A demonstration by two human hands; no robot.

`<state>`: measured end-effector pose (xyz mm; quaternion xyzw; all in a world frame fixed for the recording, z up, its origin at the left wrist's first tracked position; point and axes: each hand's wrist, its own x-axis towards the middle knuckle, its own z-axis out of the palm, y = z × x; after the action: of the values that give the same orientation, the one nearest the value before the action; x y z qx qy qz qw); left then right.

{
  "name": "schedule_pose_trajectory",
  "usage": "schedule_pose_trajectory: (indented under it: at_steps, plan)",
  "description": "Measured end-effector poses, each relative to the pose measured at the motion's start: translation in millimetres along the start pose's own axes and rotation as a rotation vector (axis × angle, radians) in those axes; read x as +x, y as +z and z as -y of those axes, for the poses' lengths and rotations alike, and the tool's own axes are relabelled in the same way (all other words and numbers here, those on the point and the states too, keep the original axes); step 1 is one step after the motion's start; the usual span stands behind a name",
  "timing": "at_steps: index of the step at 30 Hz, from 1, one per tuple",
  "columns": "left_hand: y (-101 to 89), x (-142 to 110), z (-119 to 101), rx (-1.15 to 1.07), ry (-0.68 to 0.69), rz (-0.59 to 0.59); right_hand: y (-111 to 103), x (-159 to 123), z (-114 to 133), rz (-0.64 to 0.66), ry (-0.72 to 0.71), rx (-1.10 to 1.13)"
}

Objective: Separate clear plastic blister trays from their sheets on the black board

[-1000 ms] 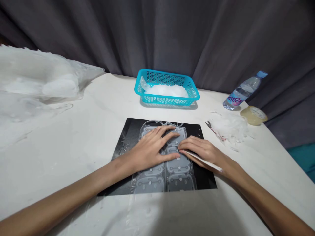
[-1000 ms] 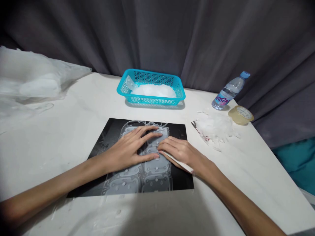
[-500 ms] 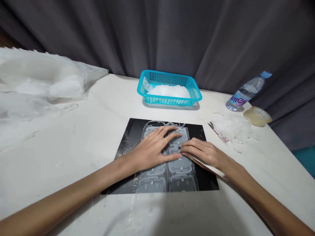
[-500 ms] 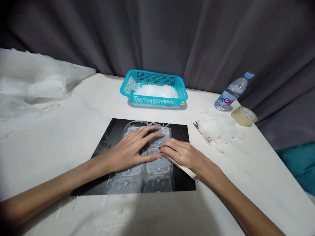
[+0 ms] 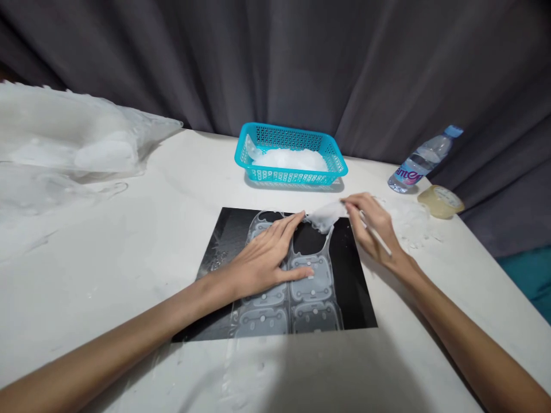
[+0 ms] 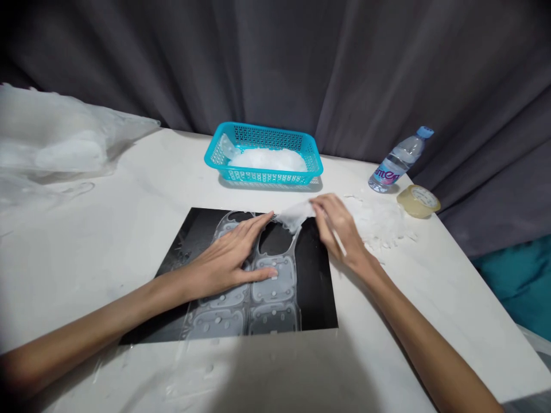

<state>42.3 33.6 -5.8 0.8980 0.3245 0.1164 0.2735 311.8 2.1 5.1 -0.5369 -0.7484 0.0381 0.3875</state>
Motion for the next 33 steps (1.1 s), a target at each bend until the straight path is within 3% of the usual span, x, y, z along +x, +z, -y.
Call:
schedule_pose_trajectory:
  at_steps: [1,3,10,12,14,17,19,22,26,29,33]
  plan:
    - [-0.4,0,0,-0.005,-0.002,0.006,-2,6,-6,-0.067,0.048,0.002]
    - [-0.9,-1,1,-0.021,0.0,0.001,-7,12,-10,-0.064,0.081,0.031]
    - [-6.6,9,0,-0.217,0.065,-0.291,-14,4,47,0.301,0.006,0.245]
    - [-10.4,14,-2,-0.306,0.04,-0.269,-13,0,59,0.284,0.046,0.311]
    - [-13.4,17,-4,-0.518,-0.054,-0.232,-10,-5,61,0.169,0.08,0.316]
    - [-15.8,19,-6,-0.917,-0.204,-0.198,-4,-15,55,0.047,0.037,0.162]
    - [-17.5,19,-8,-1.052,-0.274,-0.185,0,-19,51,0.012,0.002,0.0]
    - [-23.1,18,-15,-1.074,-0.317,-0.176,4,-20,50,-0.042,0.044,-0.046]
    - [-33.7,15,-25,-1.068,-0.307,-0.192,12,-21,58,0.05,0.231,0.189]
    - [-37.0,13,-27,-1.122,-0.293,-0.192,18,-23,65,0.076,0.373,0.194]
    - [-34.8,11,-20,-1.18,-0.309,-0.133,24,-23,70,0.126,0.401,0.252]
